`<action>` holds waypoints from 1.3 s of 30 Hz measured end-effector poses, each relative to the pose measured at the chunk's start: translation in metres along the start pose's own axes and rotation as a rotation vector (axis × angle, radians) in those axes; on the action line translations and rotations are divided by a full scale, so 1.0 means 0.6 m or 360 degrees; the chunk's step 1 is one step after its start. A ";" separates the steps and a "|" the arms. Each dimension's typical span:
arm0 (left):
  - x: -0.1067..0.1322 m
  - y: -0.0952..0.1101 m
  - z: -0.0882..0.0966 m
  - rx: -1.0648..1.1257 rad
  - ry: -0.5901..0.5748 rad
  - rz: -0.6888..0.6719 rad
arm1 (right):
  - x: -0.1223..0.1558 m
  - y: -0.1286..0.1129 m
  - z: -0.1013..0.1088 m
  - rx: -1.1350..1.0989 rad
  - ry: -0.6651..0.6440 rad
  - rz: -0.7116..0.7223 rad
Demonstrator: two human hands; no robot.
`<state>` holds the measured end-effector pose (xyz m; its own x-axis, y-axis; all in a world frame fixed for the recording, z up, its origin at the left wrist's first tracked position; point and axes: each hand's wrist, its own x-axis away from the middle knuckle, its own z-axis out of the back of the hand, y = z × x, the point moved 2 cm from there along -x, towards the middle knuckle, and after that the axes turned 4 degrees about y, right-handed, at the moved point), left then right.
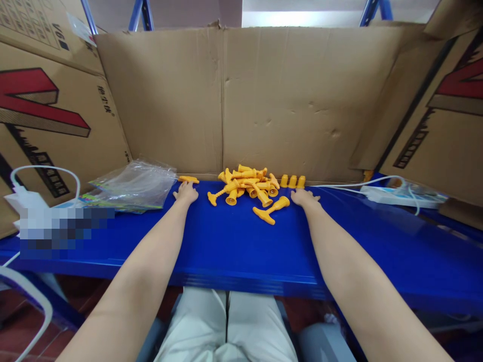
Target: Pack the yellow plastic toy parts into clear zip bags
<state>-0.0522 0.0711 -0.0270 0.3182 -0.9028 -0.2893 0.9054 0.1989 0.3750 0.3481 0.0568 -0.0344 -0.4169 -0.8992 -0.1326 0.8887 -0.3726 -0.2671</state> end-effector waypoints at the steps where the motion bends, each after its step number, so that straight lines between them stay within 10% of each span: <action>1: 0.000 -0.001 0.000 -0.0011 -0.0002 0.0010 | 0.002 -0.003 0.004 0.0028 0.0016 0.0001; 13: 0.009 0.015 0.009 0.0029 0.0200 -0.0128 | 0.036 -0.104 0.073 -0.0148 0.0454 0.0455; 24: 0.052 0.091 0.055 0.0336 0.0670 -0.0838 | 0.088 -0.180 0.047 0.0018 0.0124 0.1015; 32: 0.086 0.124 0.064 0.0409 0.0594 -0.1363 | 0.116 -0.200 0.070 0.0046 0.0370 0.1008; 39: 0.098 0.133 0.064 0.0341 0.0409 -0.1450 | 0.161 -0.226 0.088 0.0178 0.0651 0.1434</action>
<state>0.0283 0.0192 0.0196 -0.4052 -0.5602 -0.7225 0.7726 -0.6323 0.0569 0.1975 0.0087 0.0394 0.4076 -0.7166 -0.5660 0.9098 0.3721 0.1841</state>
